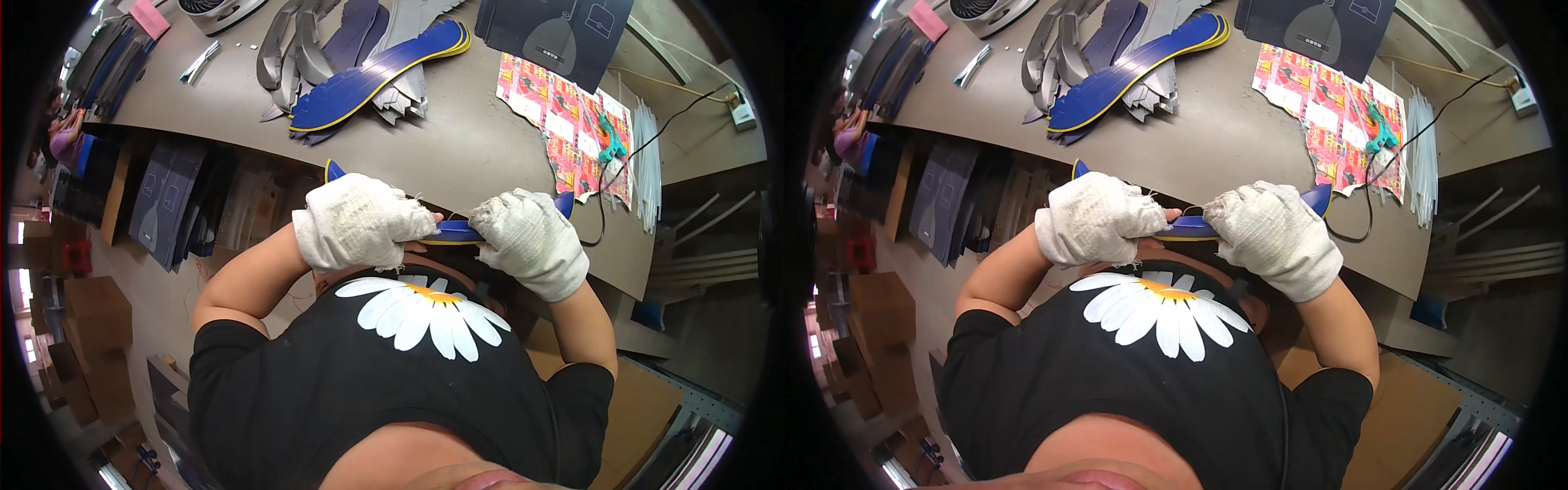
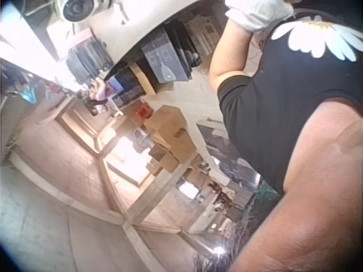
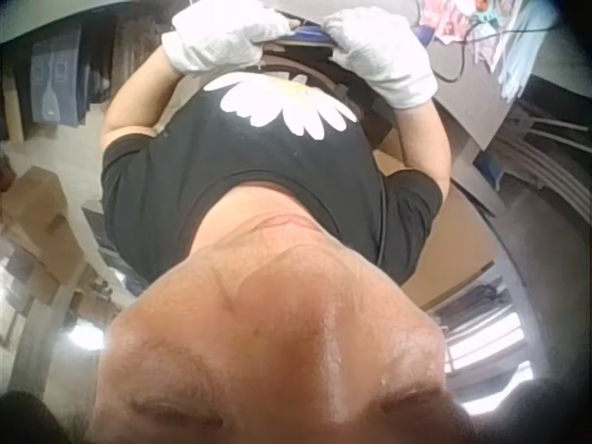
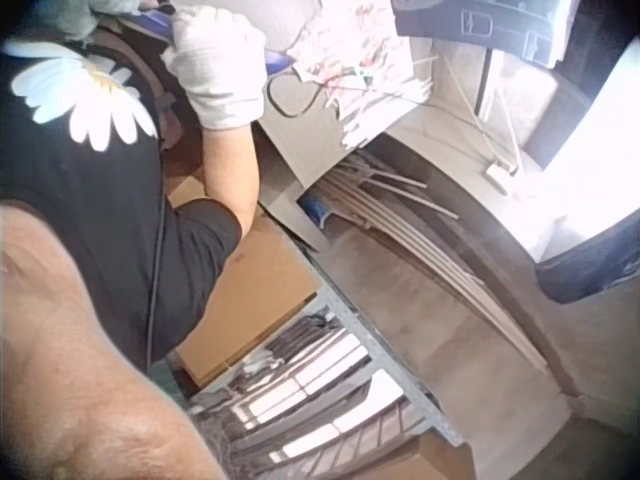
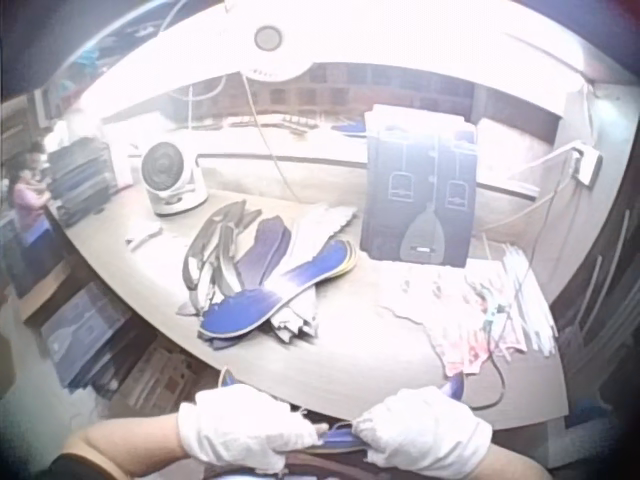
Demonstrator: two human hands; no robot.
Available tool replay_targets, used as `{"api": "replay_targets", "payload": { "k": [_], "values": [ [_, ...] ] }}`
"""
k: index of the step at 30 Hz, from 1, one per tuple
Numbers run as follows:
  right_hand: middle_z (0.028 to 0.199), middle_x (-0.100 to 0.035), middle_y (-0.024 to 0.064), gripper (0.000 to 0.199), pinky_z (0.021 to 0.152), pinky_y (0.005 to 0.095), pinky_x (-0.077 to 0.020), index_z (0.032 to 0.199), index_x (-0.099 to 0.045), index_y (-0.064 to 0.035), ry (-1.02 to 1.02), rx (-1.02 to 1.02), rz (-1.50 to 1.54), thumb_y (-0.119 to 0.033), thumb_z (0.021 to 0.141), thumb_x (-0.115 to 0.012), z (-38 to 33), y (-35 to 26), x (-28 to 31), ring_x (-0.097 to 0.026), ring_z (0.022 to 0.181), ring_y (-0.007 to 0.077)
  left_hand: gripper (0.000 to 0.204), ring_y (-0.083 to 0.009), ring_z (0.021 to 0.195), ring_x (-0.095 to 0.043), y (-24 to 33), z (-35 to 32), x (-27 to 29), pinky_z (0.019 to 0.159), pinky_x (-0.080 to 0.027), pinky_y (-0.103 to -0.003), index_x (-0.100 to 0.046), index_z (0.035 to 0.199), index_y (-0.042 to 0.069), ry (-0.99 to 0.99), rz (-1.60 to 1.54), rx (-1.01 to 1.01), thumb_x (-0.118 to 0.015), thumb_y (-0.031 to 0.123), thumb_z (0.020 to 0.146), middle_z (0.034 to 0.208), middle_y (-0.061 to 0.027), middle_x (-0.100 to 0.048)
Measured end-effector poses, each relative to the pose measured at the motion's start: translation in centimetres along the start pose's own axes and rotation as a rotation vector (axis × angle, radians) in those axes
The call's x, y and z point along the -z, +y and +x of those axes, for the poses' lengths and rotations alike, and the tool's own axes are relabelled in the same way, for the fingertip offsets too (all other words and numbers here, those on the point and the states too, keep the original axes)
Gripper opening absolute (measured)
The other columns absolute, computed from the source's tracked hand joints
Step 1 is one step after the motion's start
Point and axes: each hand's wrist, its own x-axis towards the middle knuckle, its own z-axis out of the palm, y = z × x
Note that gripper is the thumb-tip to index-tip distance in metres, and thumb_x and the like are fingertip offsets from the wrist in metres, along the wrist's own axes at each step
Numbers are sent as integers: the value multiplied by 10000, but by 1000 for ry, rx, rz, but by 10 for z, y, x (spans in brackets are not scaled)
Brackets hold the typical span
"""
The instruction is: The person gathers shoe components from the workbench and upper shelf, wraps and secures the outer covers onto the foam inserts by hand, and places the assembled piece onto the shelf above.
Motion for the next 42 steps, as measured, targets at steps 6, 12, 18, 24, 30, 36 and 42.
{"api": "replay_targets", "payload": {
  "k": [6,12,18,24,30,36,42],
  "values": [
    [977,-790,48,257,868,443,-592,1047,-810,-169,31,-7,0,-266,809,-819,-2,1,-6,-774,950,272,815,-358,926,-766,14,7,1,818,-608,-450,-688,1587,132,111,-140,142,-950,265,827,1041,-131,-791],
    [1033,-804,72,285,904,456,-603,1095,-802,-134,180,-57,-18,-227,826,-805,-1,6,0,-774,966,284,781,-361,916,-749,-5,4,-7,832,-599,-452,-710,1551,143,164,-184,-30,-967,291,829,1028,-137,-781],
    [981,-791,98,258,882,464,-598,978,-797,-78,407,-172,29,-186,758,-880,-5,26,12,-749,936,336,826,-354,799,-658,-3,6,21,758,-530,-468,-686,1572,94,253,-258,0,-980,274,821,902,-125,-696],
    [848,-713,97,307,756,485,-546,818,-759,-87,476,-49,115,-280,684,-956,-7,31,34,-685,836,362,985,-241,745,-601,7,5,37,715,-468,-392,-668,1592,69,373,-409,-129,-1048,324,720,863,-51,-648],
    [831,-698,120,394,780,488,-543,827,-743,-75,523,84,317,-286,586,-972,-4,42,34,-681,823,374,926,-332,903,-717,7,0,28,826,-578,-412,-664,1593,64,431,-607,-150,-1033,287,774,1098,-163,-777],
    [1093,-776,164,517,971,522,-592,1085,-802,-42,451,-223,242,-300,682,-996,11,47,10,-741,1085,407,810,-288,892,-635,17,21,31,905,-548,-332,-607,1642,51,368,-669,301,-947,216,926,1165,-152,-802],
    [1312,-752,230,734,1042,494,-594,1496,-654,11,741,-450,264,-411,955,-914,32,61,-59,-753,1149,359,673,-395,1063,-774,-4,52,2,972,-612,-434,-677,1538,11,660,120,346,-902,112,911,1212,-214,-804]
  ]
}}
